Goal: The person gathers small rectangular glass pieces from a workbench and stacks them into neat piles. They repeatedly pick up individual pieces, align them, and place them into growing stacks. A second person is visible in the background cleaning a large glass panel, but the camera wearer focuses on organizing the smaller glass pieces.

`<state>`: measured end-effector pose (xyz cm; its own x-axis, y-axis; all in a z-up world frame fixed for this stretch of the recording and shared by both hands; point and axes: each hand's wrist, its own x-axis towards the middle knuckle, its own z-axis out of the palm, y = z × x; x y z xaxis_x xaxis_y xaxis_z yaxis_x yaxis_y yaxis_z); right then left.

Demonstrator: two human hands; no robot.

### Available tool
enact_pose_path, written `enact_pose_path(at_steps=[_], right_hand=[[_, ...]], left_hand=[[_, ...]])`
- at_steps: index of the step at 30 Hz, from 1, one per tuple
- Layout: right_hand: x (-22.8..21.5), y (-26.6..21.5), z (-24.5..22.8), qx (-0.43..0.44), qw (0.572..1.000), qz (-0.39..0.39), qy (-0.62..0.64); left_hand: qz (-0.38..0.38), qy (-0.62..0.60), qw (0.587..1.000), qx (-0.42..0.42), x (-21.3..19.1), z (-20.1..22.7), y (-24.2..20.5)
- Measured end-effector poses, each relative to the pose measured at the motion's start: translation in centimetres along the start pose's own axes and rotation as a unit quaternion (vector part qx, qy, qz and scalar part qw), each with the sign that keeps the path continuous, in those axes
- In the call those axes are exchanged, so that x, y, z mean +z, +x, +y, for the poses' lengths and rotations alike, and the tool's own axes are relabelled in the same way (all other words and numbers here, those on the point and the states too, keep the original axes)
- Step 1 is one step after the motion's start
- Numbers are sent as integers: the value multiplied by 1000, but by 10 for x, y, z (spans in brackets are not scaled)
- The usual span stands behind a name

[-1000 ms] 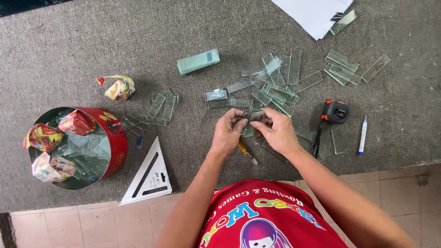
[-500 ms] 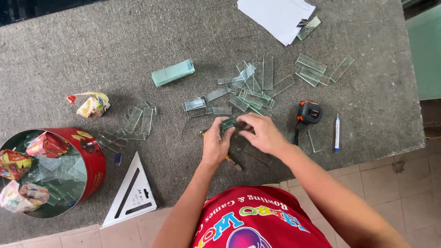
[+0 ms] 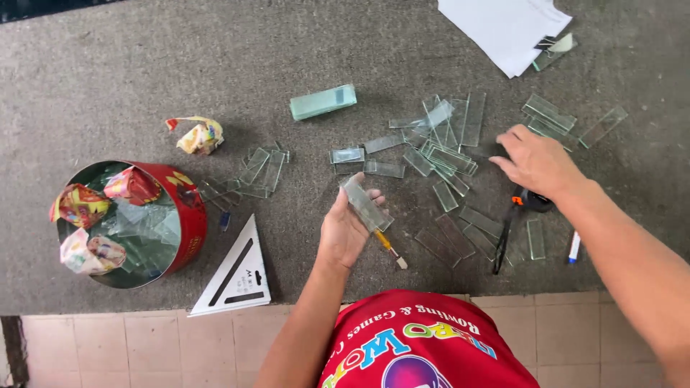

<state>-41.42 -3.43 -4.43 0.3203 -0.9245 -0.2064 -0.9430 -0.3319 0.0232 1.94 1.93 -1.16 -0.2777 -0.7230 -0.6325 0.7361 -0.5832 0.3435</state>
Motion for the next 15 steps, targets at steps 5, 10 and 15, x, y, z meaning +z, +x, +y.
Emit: enact_pose_path(at_steps=[5, 10, 15], right_hand=[[-52, -20, -27, 67, 982, 126, 123], [-76, -12, -169, 117, 870, 166, 450], [-92, 1, -247, 142, 848, 72, 505]], left_hand=[[-54, -33, 998, 2, 2, 1, -10], [-38, 28, 998, -28, -13, -26, 11], [-24, 26, 995, -95, -1, -22, -4]])
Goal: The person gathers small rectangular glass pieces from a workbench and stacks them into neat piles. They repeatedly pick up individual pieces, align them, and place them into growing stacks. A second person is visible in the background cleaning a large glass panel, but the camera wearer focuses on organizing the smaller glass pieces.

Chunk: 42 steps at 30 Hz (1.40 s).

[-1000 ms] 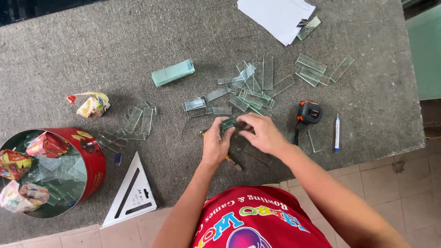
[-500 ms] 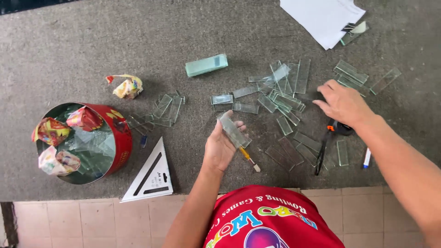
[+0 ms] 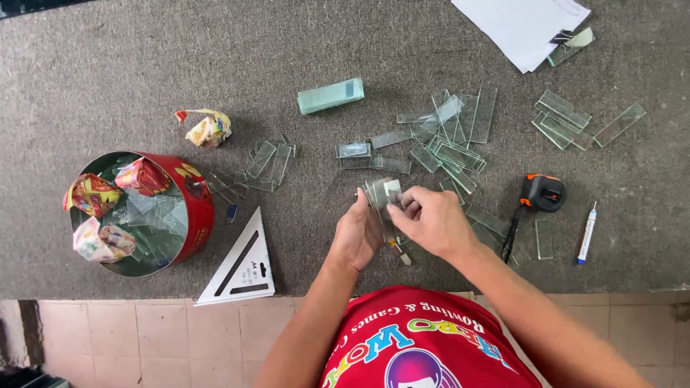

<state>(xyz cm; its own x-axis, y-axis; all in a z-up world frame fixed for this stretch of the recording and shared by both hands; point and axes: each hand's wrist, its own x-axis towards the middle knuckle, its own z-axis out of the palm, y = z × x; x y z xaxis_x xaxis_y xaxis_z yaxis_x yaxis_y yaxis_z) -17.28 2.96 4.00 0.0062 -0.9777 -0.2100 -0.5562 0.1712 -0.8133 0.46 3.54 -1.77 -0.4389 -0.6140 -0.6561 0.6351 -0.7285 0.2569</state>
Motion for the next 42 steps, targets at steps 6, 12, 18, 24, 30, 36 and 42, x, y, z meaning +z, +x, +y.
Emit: enact_pose_path(at_steps=[6, 12, 18, 24, 30, 36, 42], right_hand=[[0, -2, -23, 2, 993, -81, -84], [-69, 60, 74, -19, 973, 116, -201], [-109, 129, 79, 217, 958, 83, -171], [-99, 137, 36, 266, 953, 64, -126], [-89, 171, 113, 250, 958, 80, -111], [-101, 166, 156, 196, 963, 153, -108], [-80, 164, 126, 184, 973, 104, -89]], left_hand=[[53, 59, 995, 62, -23, -16, 9], [73, 46, 995, 51, -7, 9, -20], [98, 85, 989, 73, -11, 12, -42], [119, 79, 988, 64, -33, 1, -50], [96, 52, 993, 46, -23, -9, -46], [96, 59, 991, 79, -25, -8, -42], [140, 27, 988, 62, -8, 8, -45]])
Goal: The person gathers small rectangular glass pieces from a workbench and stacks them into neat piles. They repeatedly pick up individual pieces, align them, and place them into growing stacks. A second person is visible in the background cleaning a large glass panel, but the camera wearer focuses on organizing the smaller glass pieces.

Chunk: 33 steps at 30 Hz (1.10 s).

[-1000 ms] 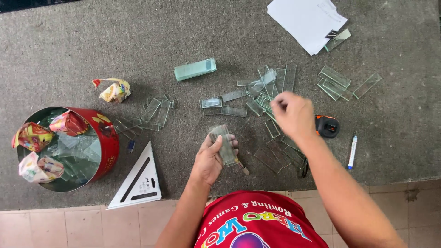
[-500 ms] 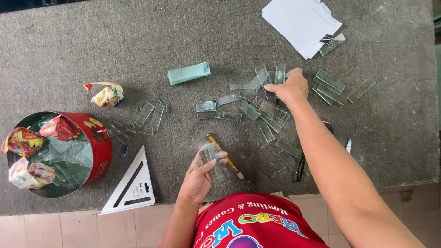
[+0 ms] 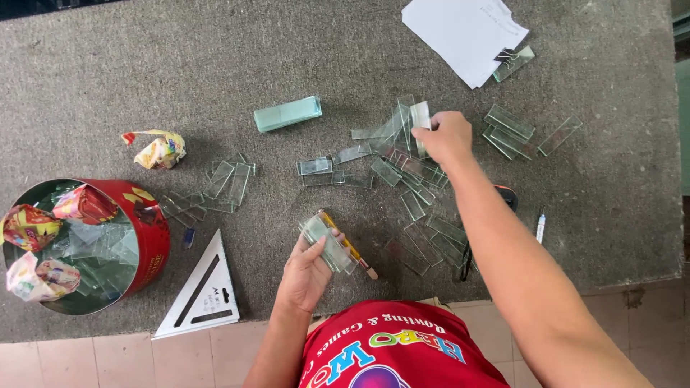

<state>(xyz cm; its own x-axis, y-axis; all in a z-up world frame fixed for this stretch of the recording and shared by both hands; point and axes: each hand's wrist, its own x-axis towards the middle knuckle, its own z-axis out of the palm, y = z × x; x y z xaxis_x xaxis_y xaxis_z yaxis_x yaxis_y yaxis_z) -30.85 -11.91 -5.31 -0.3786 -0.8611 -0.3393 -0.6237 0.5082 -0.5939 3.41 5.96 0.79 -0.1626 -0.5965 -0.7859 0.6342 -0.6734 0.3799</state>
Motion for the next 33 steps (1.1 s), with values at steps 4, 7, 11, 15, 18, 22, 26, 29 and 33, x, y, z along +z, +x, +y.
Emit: enact_pose_path(at_steps=[4, 7, 11, 15, 18, 22, 26, 29, 33], right_hand=[[4, -9, -32, 1, 999, 27, -29], [-12, -17, -59, 58, 997, -1, -54], [-20, -27, -72, 72, 995, -44, -52], [-5, -32, -84, 79, 990, -72, -94], [9, -37, -89, 54, 993, -29, -96], [25, -17, -78, 48, 995, -26, -87], [29, -2, -63, 63, 994, -63, -57], [21, -10, -70, 66, 993, -89, -34], [30, 13, -38, 39, 997, -54, 28]], left_hand=[[0, -8, 1000, -7, 6, 0, -3], [-42, 27, 999, 8, 12, 0, -4], [-32, 110, 992, 44, -1, -15, 11], [-37, 75, 995, 58, 6, -10, 7], [-26, 53, 997, 43, -6, -13, 13], [-14, 75, 996, 40, -14, -8, 13], [-25, 77, 996, 46, -21, -8, 13], [-33, 58, 996, 64, -23, -11, 15], [-28, 36, 997, 67, -24, -5, 9]])
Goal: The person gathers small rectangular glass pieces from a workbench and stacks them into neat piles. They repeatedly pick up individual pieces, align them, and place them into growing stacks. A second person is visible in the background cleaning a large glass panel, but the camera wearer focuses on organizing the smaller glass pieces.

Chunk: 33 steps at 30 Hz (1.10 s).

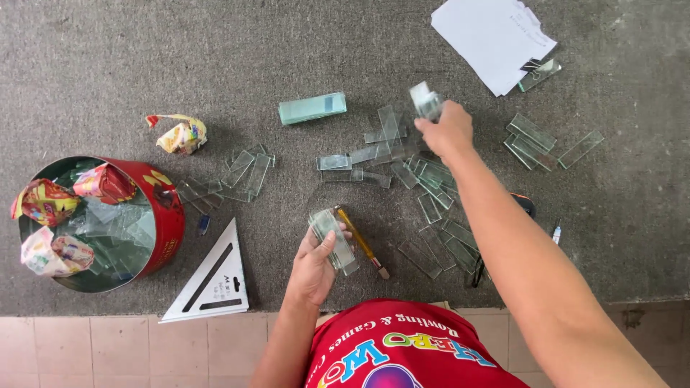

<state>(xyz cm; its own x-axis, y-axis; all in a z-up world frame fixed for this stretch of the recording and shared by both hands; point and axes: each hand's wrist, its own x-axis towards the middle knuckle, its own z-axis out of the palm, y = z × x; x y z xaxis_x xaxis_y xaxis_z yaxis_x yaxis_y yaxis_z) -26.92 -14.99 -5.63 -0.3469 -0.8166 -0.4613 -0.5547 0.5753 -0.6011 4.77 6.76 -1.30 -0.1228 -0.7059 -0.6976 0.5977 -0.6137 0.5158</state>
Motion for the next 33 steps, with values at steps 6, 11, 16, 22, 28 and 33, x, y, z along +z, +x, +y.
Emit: enact_pose_path(at_steps=[6, 11, 16, 22, 28, 33], right_hand=[[-64, -72, -49, -121, 983, -6, 137], [-14, -175, -89, -32, 957, -193, 214], [60, -229, -72, -45, 939, -291, 177], [109, -261, -70, -194, 943, -263, -69], [128, -280, -60, -283, 933, -203, -90], [121, -277, -67, -340, 905, -152, -205]], left_hand=[[-4, -55, 998, 11, -2, 16, -5], [-32, -88, 995, 37, -7, 14, 5], [-32, -55, 996, 62, -7, 14, 4], [1, -61, 994, 88, -3, 22, 3], [93, -80, 989, 85, -13, 37, -4], [131, 185, 935, 274, -3, 74, -30]])
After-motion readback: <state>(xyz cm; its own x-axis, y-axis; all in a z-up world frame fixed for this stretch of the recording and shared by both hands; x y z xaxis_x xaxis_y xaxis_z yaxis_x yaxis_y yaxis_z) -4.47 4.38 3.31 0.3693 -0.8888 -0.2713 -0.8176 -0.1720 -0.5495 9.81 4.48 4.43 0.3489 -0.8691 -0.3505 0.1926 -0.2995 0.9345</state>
